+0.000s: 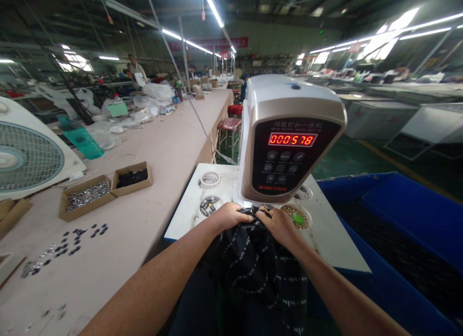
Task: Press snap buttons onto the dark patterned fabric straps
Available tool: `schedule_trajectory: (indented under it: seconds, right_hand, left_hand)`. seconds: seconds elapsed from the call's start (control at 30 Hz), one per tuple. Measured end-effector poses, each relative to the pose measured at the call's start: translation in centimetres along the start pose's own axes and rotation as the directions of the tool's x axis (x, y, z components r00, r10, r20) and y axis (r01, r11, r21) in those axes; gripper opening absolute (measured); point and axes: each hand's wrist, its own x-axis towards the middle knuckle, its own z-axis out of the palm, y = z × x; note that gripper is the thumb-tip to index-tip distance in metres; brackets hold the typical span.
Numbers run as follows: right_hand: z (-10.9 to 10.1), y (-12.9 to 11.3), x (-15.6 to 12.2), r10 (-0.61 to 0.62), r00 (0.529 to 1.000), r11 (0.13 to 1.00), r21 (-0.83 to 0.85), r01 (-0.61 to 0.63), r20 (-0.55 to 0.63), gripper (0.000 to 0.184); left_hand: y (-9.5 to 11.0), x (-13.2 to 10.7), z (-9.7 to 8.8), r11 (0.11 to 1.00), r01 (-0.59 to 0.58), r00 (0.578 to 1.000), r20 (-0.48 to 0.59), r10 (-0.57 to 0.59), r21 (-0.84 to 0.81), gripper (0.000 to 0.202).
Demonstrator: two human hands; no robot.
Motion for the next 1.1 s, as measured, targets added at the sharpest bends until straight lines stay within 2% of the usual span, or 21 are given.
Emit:
schedule_trajectory:
  seconds: [0.13, 0.3, 0.4, 0.57, 1.1]
  right_hand:
    - [0.3, 0.2, 0.0, -0.026, 1.0, 0.999, -0.039, 0.026, 0.003, 0.032]
    - [1.2, 0.6, -0.1, -0.088, 0.996, 0.987, -0.136, 0.088, 0.005, 0.029]
    - [1.9, 1.1, -0.1, -0.114, 0.993, 0.978, -0.174, 0.112, 0.002, 0.031]
    - [2.5, 1.7, 0.0, -0.125, 0.992, 0.969, -0.215, 0.12, -0.012, 0.036]
    - [2.4, 1.5, 0.1, -0.129, 0.991, 0.968, -0.224, 0.117, -0.038, 0.041]
  left_hand:
    - [-0.3, -0.4, -0.5, 0.998, -0.026, 1.0, 0.012, 0.025, 0.056, 0.039]
    - [-1.4, -0.9, -1.5, 0.968, -0.174, 0.976, -0.097, 0.194, 0.179, 0.037]
    - [-2.0, -0.8, -1.7, 0.952, -0.22, 0.961, -0.119, 0.248, 0.213, 0.036]
    - [-2.7, -0.7, -1.6, 0.95, -0.227, 0.952, -0.157, 0.263, 0.213, 0.036]
    - [-3.1, -0.7, -1.1, 0.955, -0.233, 0.937, -0.221, 0.271, 0.181, 0.038]
